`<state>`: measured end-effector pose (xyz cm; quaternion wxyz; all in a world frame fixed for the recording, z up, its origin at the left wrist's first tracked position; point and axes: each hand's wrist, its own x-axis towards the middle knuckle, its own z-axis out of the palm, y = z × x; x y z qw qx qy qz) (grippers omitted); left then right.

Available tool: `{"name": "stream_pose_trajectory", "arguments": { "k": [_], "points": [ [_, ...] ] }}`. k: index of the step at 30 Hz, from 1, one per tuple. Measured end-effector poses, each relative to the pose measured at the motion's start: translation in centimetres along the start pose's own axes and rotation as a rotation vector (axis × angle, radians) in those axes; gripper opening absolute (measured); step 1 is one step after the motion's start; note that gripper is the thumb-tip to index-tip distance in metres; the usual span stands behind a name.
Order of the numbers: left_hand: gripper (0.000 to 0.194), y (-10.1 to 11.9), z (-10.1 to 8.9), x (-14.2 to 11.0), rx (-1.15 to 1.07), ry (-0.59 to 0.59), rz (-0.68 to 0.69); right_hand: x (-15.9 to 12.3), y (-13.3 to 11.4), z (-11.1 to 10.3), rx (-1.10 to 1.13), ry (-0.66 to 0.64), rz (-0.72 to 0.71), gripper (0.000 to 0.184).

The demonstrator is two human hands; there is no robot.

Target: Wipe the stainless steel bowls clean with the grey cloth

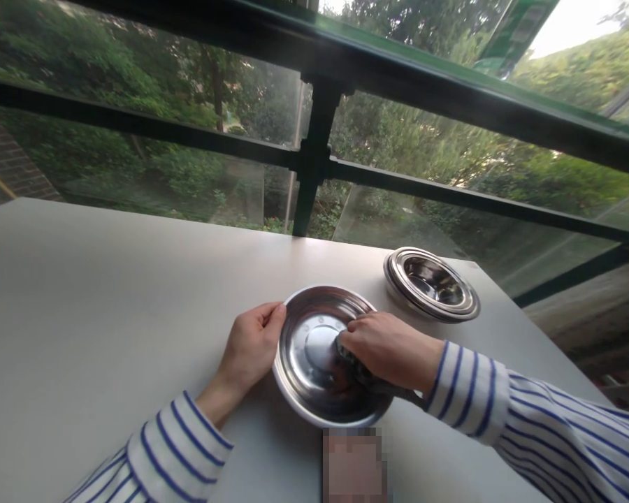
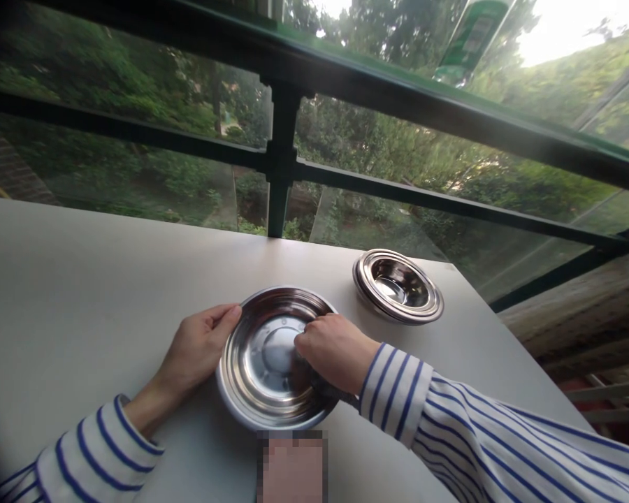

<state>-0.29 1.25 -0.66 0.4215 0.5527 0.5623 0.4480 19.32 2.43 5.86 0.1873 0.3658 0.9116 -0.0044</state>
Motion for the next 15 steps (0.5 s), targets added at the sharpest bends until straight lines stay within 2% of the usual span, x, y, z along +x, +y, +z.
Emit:
{"name": "stream_pose_trajectory", "arguments": {
  "k": [6,11,15],
  "points": [
    [0.037,0.1,-0.1,0.0,-0.034,-0.067,0.007,1.5,0.2,-0.3,-0.033,0.089,0.045,0.017],
    [0.033,0.3,0.0,-0.1,-0.069,-0.018,0.028,0.8,0.0,0.2,-0.036,0.058,0.033,0.015],
    [0.032,0.3,0.1,-0.1,-0.065,-0.036,0.041,0.7,0.0,0.2,-0.035,0.046,0.052,0.017]
  ]
}}
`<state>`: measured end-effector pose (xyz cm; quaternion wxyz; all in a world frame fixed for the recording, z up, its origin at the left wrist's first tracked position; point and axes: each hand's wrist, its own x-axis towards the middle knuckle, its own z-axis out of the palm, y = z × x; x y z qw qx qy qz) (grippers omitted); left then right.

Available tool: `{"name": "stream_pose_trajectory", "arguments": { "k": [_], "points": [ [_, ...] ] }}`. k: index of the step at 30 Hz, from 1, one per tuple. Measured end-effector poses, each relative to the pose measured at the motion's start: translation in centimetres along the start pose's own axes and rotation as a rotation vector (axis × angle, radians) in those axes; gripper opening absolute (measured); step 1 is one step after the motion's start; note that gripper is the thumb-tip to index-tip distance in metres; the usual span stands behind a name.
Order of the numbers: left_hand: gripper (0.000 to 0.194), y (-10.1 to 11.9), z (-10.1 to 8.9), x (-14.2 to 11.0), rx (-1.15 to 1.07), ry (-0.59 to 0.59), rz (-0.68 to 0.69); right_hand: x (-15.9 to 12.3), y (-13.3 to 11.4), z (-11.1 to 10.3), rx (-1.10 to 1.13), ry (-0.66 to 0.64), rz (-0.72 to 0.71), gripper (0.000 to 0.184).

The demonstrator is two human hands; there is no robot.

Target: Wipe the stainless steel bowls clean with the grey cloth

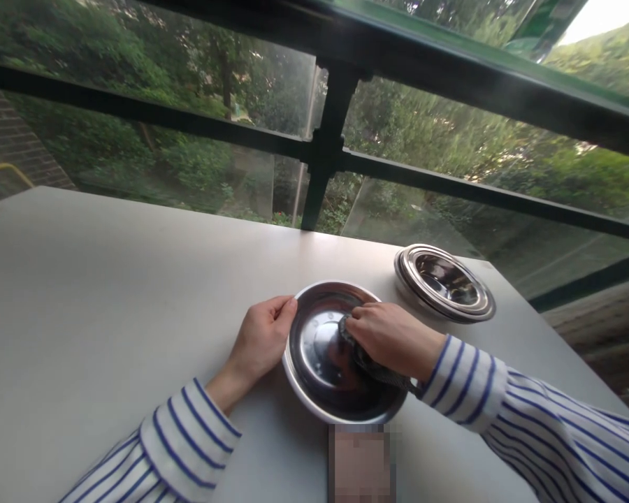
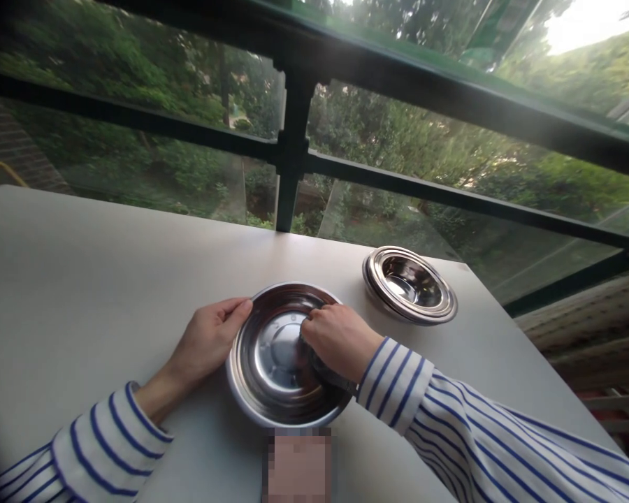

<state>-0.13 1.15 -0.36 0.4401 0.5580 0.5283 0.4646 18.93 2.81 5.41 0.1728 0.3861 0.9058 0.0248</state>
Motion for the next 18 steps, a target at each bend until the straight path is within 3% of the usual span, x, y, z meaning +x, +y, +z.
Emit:
{"name": "stream_pose_trajectory", "arguments": {
  "k": [6,13,18],
  "points": [
    [0.033,-0.3,0.1,0.0,0.060,0.009,-0.008,1.2,0.5,-0.8,-0.011,-0.016,-0.011,0.017],
    [0.032,-0.2,0.4,0.0,0.021,0.030,-0.052,-1.4,0.3,-0.7,0.136,-0.146,-0.164,0.015],
    [0.031,0.3,0.4,-0.2,0.009,0.045,-0.056,-1.1,-1.6,-0.2,0.297,-0.017,-0.322,0.014]
  ]
}}
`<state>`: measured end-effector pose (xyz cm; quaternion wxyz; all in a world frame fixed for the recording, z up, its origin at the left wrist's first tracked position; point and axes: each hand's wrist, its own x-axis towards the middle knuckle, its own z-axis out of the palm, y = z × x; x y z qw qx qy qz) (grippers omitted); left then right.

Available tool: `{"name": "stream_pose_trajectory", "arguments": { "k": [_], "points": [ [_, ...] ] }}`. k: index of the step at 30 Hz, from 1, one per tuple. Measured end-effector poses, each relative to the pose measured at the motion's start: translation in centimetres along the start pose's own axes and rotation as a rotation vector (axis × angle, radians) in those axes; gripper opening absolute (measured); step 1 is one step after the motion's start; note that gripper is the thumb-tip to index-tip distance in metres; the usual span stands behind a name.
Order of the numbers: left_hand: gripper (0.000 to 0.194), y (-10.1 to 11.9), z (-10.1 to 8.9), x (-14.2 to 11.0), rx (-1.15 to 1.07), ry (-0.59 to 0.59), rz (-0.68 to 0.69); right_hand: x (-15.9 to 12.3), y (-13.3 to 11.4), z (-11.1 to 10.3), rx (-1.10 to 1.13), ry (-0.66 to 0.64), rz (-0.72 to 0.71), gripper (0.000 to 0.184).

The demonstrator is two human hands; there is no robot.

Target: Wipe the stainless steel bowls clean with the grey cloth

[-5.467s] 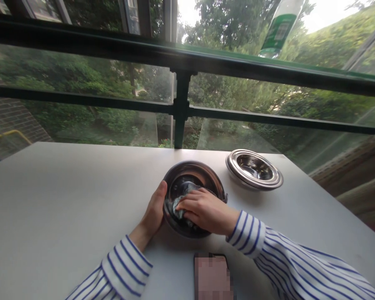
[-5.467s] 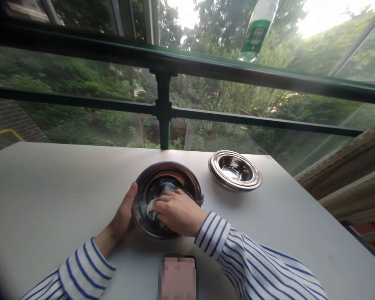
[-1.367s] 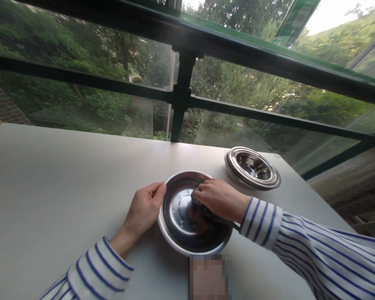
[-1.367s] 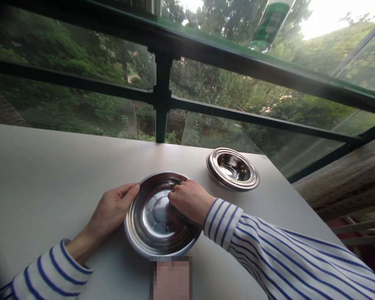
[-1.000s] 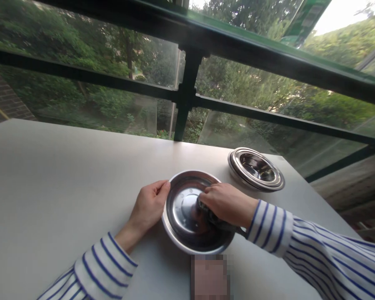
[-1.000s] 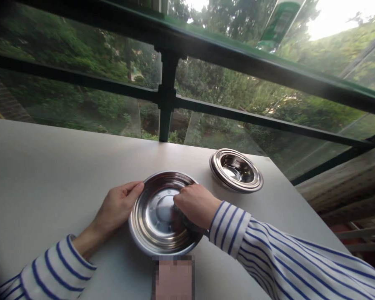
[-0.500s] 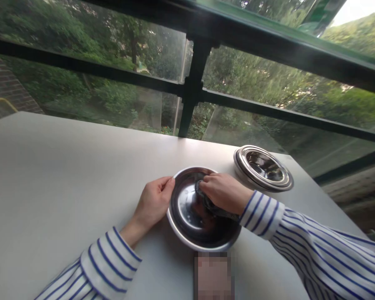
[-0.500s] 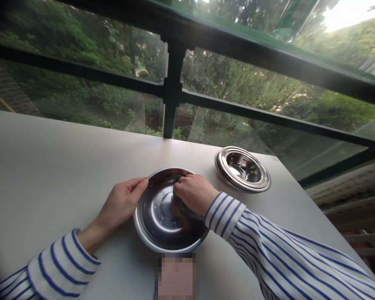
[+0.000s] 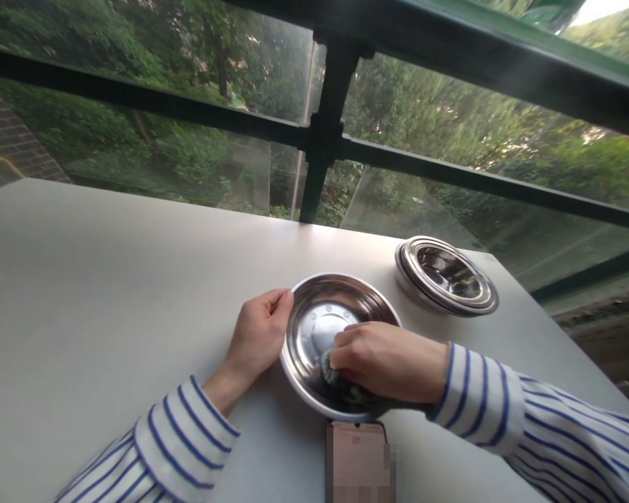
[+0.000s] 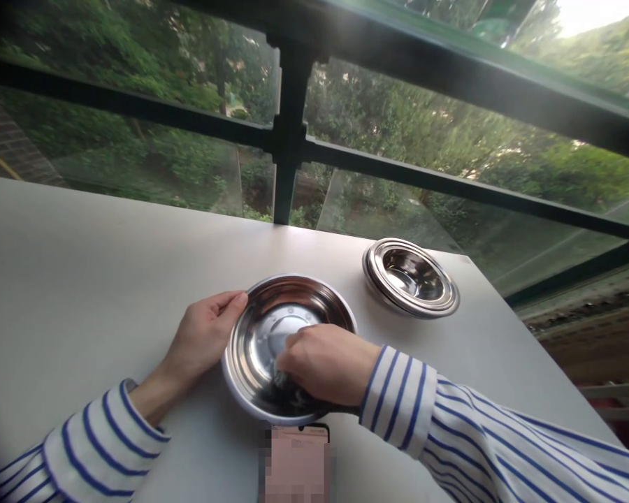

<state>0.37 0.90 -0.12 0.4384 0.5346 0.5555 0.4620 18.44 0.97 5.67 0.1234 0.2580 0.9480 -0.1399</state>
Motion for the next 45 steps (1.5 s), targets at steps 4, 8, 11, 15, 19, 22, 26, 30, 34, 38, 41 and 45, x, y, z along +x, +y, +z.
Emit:
{"name": "stream_pose_trajectory", "arguments": {
  "k": [4,8,11,15,19,22,26,30,34,38,41,45],
  "points": [
    [0.029,0.0,-0.1,0.0,0.025,0.014,0.010,2.7,-0.8,0.9,-0.035,0.153,-0.031,0.013],
    [0.030,-0.3,-0.3,0.2,0.059,0.017,0.032,3.1,-0.7,0.9,0.017,0.169,0.003,0.014],
    [0.031,-0.4,-0.3,0.3,0.040,0.003,0.022,1.2,0.0,0.2,0.080,0.016,-0.027,0.015],
    [0.033,-0.6,-0.3,0.3,0.014,-0.026,0.017,-0.9,0.9,-0.7,0.116,-0.141,0.062,0.017],
    [0.032,-0.7,-0.1,0.4,-0.016,-0.015,0.007,0.1,0.5,-0.2,0.098,-0.059,0.019,0.016],
    [0.031,-0.6,-0.1,0.4,-0.018,-0.011,0.022,2.1,-0.3,0.7,0.033,0.079,0.013,0.013],
    [0.031,-0.5,-0.3,0.5,-0.005,-0.020,0.026,4.3,-0.2,0.8,-0.104,0.216,0.132,0.013],
    [0.034,-0.8,-0.3,0.4,-0.051,-0.059,0.007,3.9,1.4,0.1,-0.192,0.211,0.296,0.014],
    [0.035,-0.8,-0.2,0.3,-0.056,-0.054,0.022,3.0,2.4,0.1,-0.203,0.210,0.356,0.014],
    [0.034,-0.8,-0.1,0.4,-0.063,-0.047,0.005,3.6,2.0,0.4,-0.183,0.221,0.317,0.014],
    [0.032,-0.8,-0.1,0.4,-0.066,-0.034,0.000,3.9,1.2,0.4,-0.143,0.198,0.200,0.014],
    [0.032,-0.6,-0.2,0.4,-0.039,-0.007,0.019,2.2,0.5,-0.1,-0.058,0.062,0.006,0.014]
  ]
}}
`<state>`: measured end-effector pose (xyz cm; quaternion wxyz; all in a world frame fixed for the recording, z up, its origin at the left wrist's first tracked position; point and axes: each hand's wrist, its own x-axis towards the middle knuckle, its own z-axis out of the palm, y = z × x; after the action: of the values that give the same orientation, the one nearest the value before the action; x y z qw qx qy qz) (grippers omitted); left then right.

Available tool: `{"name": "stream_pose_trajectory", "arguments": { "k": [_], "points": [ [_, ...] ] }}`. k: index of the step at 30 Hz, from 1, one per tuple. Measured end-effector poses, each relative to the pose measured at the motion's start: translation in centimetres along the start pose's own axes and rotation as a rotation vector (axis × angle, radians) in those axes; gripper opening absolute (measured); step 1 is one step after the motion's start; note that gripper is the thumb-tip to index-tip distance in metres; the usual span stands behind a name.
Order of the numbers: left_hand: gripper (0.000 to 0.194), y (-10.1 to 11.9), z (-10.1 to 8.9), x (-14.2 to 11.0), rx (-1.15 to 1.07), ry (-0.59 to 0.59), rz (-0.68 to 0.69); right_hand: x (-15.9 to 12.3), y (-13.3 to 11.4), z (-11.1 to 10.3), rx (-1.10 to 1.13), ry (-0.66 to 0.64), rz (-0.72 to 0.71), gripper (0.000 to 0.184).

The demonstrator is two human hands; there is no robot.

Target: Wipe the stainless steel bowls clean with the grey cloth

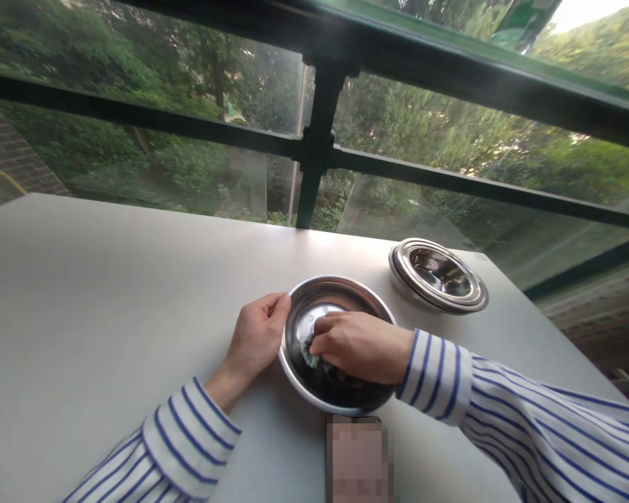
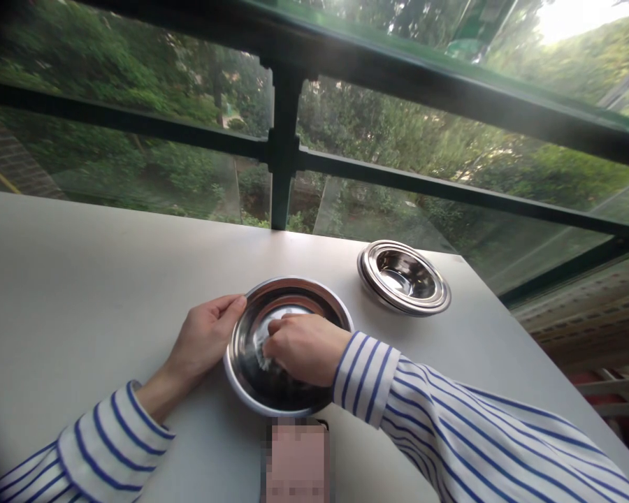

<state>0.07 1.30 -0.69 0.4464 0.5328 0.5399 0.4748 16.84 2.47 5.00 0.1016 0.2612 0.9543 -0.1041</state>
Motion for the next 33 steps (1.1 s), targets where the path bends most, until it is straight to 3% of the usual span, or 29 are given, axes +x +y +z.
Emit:
{"name": "stream_pose_trajectory", "arguments": {
  "k": [3,6,14,17,23,30,33],
  "points": [
    [0.032,0.1,-0.1,0.0,0.003,0.016,0.014,-1.7,0.3,-0.4,0.036,-0.113,-0.023,0.015],
    [0.032,-0.1,-0.2,0.1,0.003,0.019,0.022,-2.5,0.9,-0.2,0.027,-0.119,0.038,0.015],
    [0.033,-0.6,-0.2,0.2,-0.039,-0.029,-0.014,1.2,1.9,1.2,-0.097,0.221,0.303,0.019],
    [0.031,-0.6,-0.1,0.1,-0.040,-0.004,-0.019,2.3,0.9,1.2,-0.076,0.243,0.245,0.015],
    [0.030,-0.4,0.1,-0.1,0.007,0.069,-0.025,1.8,-1.1,1.4,0.087,0.188,-0.029,0.013],
    [0.033,-0.6,-0.1,0.0,-0.020,0.019,-0.049,2.8,0.5,1.8,-0.044,0.331,0.324,0.018],
    [0.034,-0.6,-0.1,0.0,-0.011,0.024,-0.037,3.2,1.1,1.8,-0.026,0.369,0.390,0.019]
  ]
}}
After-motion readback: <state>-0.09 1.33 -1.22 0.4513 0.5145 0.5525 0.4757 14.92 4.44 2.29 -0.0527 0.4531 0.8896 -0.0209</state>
